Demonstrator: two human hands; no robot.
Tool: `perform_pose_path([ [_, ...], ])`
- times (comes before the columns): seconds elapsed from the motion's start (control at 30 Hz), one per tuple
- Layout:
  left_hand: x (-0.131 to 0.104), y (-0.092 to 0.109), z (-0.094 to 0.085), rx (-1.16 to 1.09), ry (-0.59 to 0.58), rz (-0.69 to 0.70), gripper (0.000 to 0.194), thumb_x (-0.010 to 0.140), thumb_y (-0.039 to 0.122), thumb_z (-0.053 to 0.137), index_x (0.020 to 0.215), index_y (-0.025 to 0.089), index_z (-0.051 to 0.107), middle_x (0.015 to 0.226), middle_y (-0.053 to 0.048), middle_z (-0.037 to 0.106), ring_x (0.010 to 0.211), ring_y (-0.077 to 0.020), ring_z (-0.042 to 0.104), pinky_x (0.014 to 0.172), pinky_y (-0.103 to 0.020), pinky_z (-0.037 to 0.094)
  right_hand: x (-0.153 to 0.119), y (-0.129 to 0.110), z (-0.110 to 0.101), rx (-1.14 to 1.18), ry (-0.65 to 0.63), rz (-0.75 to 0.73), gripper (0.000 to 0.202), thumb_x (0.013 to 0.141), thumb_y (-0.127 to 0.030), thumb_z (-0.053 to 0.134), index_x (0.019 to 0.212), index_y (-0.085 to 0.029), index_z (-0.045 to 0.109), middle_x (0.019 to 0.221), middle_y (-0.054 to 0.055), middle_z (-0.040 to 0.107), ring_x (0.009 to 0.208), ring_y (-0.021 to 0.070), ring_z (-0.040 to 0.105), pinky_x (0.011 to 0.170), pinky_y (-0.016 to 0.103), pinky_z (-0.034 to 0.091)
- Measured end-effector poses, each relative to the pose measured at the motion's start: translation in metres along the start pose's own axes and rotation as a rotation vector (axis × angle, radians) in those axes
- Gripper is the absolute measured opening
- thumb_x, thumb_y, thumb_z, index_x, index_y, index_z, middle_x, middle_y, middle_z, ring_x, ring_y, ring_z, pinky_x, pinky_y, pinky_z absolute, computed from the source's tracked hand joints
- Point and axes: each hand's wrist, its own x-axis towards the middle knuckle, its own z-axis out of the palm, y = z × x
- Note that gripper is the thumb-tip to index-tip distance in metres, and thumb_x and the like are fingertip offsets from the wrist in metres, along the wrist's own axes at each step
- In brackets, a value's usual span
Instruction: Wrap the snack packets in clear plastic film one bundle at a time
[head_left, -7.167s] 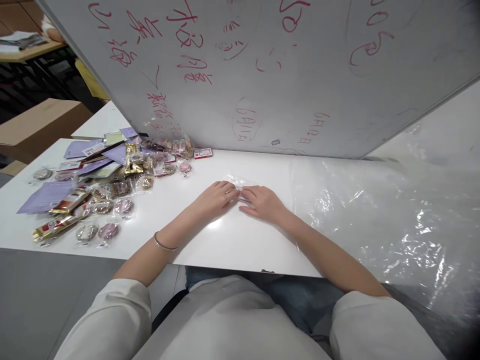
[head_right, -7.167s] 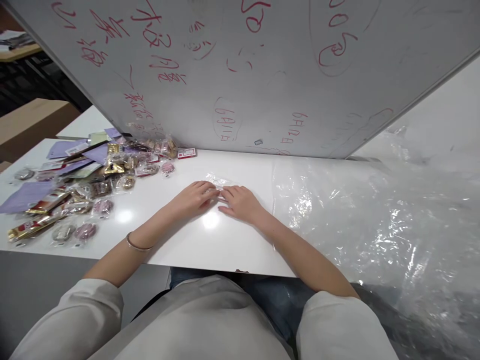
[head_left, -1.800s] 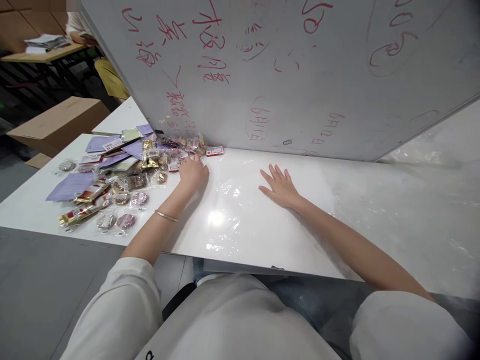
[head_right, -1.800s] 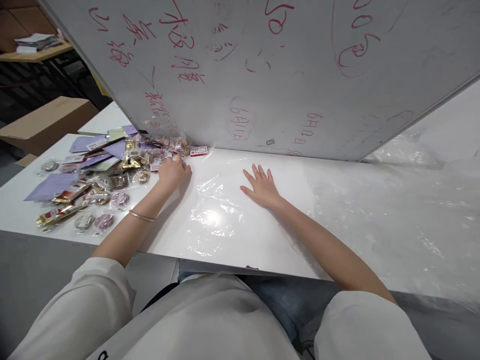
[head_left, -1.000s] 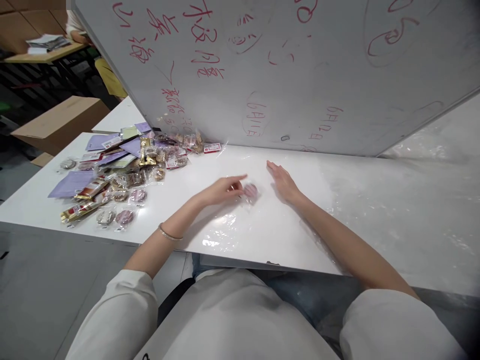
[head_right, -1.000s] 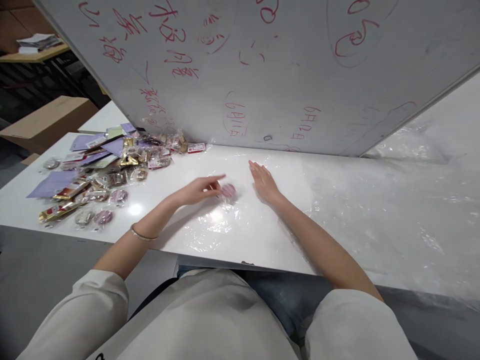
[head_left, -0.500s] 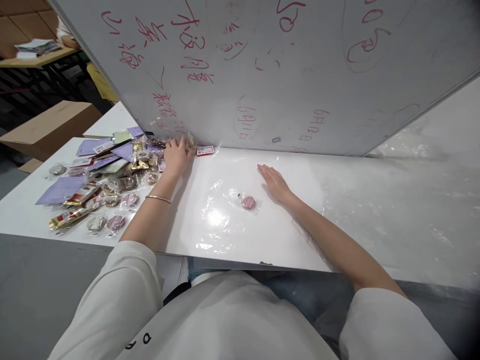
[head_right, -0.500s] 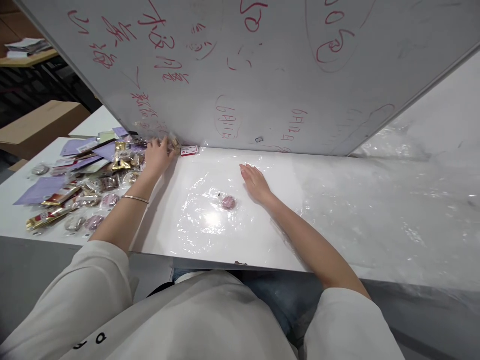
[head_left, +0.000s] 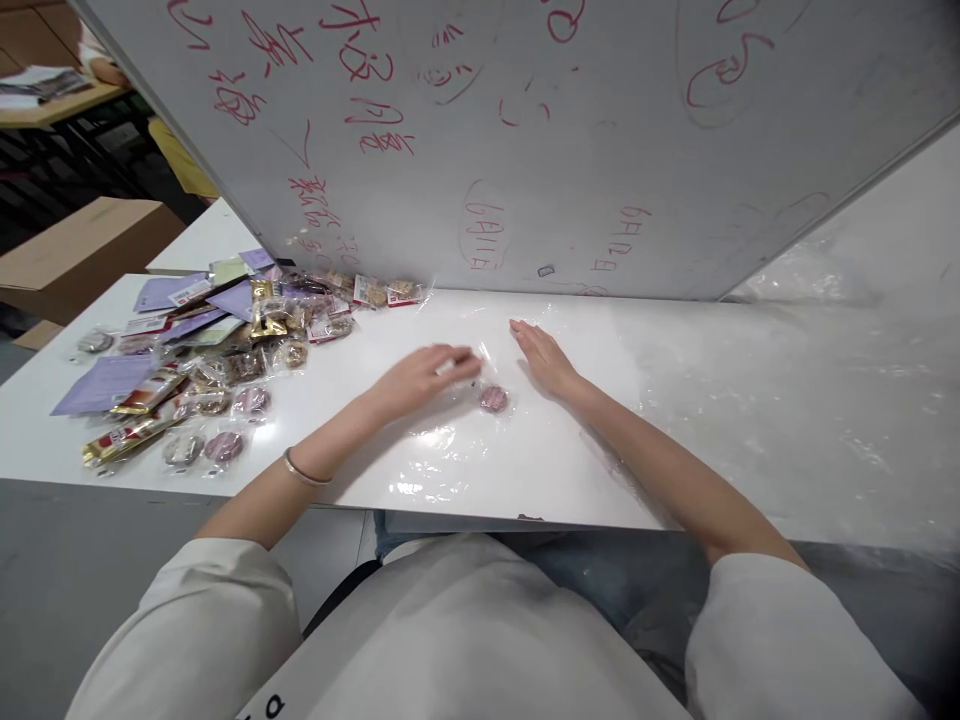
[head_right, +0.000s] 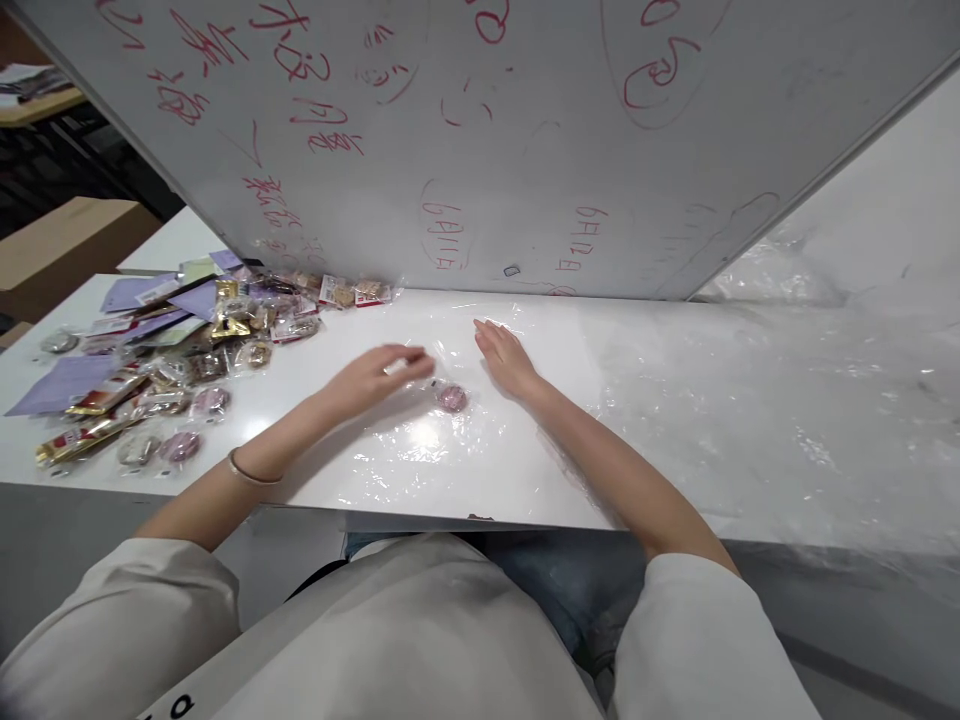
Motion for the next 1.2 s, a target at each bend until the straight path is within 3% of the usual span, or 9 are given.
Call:
perform_pose_path([
  [0.1, -0.014, 0.011, 0.022, -0.034, -0.215, 0.257, 0.038, 0.099, 0.018, 0.042, 0.13, 0.025, 0.064, 0.135, -0.007, 0.065, 0.121, -0.0178, 0.062, 0.097, -0.03, 0.053, -0.009, -0.011, -0.012, 0.008, 0.027, 0.009, 0.056, 0.102, -0.05, 0.024, 0.146, -0.024, 0.046, 0.152, 0.01, 0.047, 0.145, 0.0243, 0.037, 0.12, 0.048, 0.028],
  [0.2, -0.022, 0.004, 0.028, -0.002, -0.344, 0.363, 0.069, 0.094, -0.001, 0.041, 0.15, 0.038, 0.039, 0.16, -0.004, 0.037, 0.145, -0.0232, 0.039, 0.112, -0.042, 0.041, -0.027, -0.022, -0.04, -0.176, -0.033, -0.089, 0.049, 0.1, -0.04, 0.034, 0.144, -0.022, 0.047, 0.147, 0.012, 0.05, 0.135, 0.028, 0.049, 0.11, 0.049, 0.041],
  [0.33, -0.03, -0.004, 0.005, 0.005, -0.391, 0.328, 0.076, 0.092, 0.0, 0.041, 0.155, 0.04, 0.027, 0.167, -0.004, 0.014, 0.151, -0.0279, 0.024, 0.118, -0.049, 0.033, -0.063, -0.019, -0.089, -0.506, -0.179, -0.178, 0.047, 0.093, -0.028, 0.043, 0.137, -0.021, 0.055, 0.13, 0.014, 0.061, 0.106, 0.0312, 0.066, 0.086, 0.05, 0.055],
  [0.43, -0.04, -0.013, -0.023, -0.034, -0.449, 0.287, 0.079, 0.091, 0.011, 0.048, 0.158, 0.036, 0.016, 0.167, -0.004, 0.014, 0.152, -0.029, 0.022, 0.119, -0.05, 0.03, -0.094, -0.014, -0.113, -0.541, -0.307, -0.18, 0.048, 0.09, -0.035, 0.052, 0.136, -0.023, 0.058, 0.13, 0.012, 0.064, 0.11, 0.0337, 0.066, 0.087, 0.052, 0.056],
  [0.57, -0.06, -0.029, -0.043, -0.081, -0.669, 0.215, 0.077, 0.092, 0.034, 0.054, 0.159, 0.034, 0.016, 0.167, -0.004, 0.014, 0.151, -0.032, 0.024, 0.12, -0.05, 0.029, -0.132, -0.024, -0.11, -0.361, -0.435, -0.146, 0.051, 0.091, -0.043, 0.056, 0.139, -0.027, 0.056, 0.141, 0.005, 0.06, 0.128, 0.0298, 0.058, 0.102, 0.048, 0.052],
  [0.77, -0.076, -0.037, -0.042, -0.072, -0.766, 0.181, 0.084, 0.092, 0.05, 0.056, 0.16, 0.034, 0.01, 0.167, -0.002, -0.004, 0.154, -0.0355, 0.003, 0.123, -0.056, 0.014, -0.155, -0.025, -0.088, -0.379, -0.576, -0.256, 0.071, 0.086, -0.01, 0.046, 0.154, -0.031, 0.038, 0.158, -0.002, 0.038, 0.145, 0.0262, 0.038, 0.113, 0.046, 0.045],
  [0.97, -0.069, -0.041, -0.043, -0.029, -0.689, 0.153, 0.048, 0.104, 0.04, 0.036, 0.152, 0.036, 0.038, 0.164, 0.002, 0.026, 0.149, -0.0243, 0.032, 0.12, -0.043, 0.033, -0.141, 0.006, -0.093, -0.513, -0.497, -0.406, 0.08, 0.091, 0.004, 0.027, 0.157, -0.04, 0.022, 0.156, -0.005, 0.041, 0.142, 0.0211, 0.041, 0.109, 0.045, 0.05],
  [1.1, -0.071, -0.038, -0.029, 0.045, -0.459, 0.187, 0.044, 0.105, 0.039, 0.033, 0.142, 0.028, 0.053, 0.148, -0.004, 0.054, 0.134, -0.0229, 0.053, 0.113, -0.042, 0.044, -0.129, 0.013, -0.095, -0.504, -0.511, -0.602, 0.065, 0.098, -0.001, 0.03, 0.154, -0.033, 0.034, 0.148, 0.001, 0.053, 0.137, 0.0212, 0.049, 0.11, 0.045, 0.049],
  [1.2, -0.075, -0.029, -0.016, 0.1, -0.355, 0.228, 0.045, 0.102, 0.046, 0.042, 0.14, 0.026, 0.055, 0.137, -0.01, 0.062, 0.131, -0.0277, 0.055, 0.111, -0.047, 0.044, -0.124, 0.016, -0.098, -0.426, -0.521, -0.628, 0.049, 0.102, -0.012, 0.036, 0.146, -0.029, 0.048, 0.143, 0.002, 0.058, 0.134, 0.0205, 0.053, 0.112, 0.044, 0.049],
])
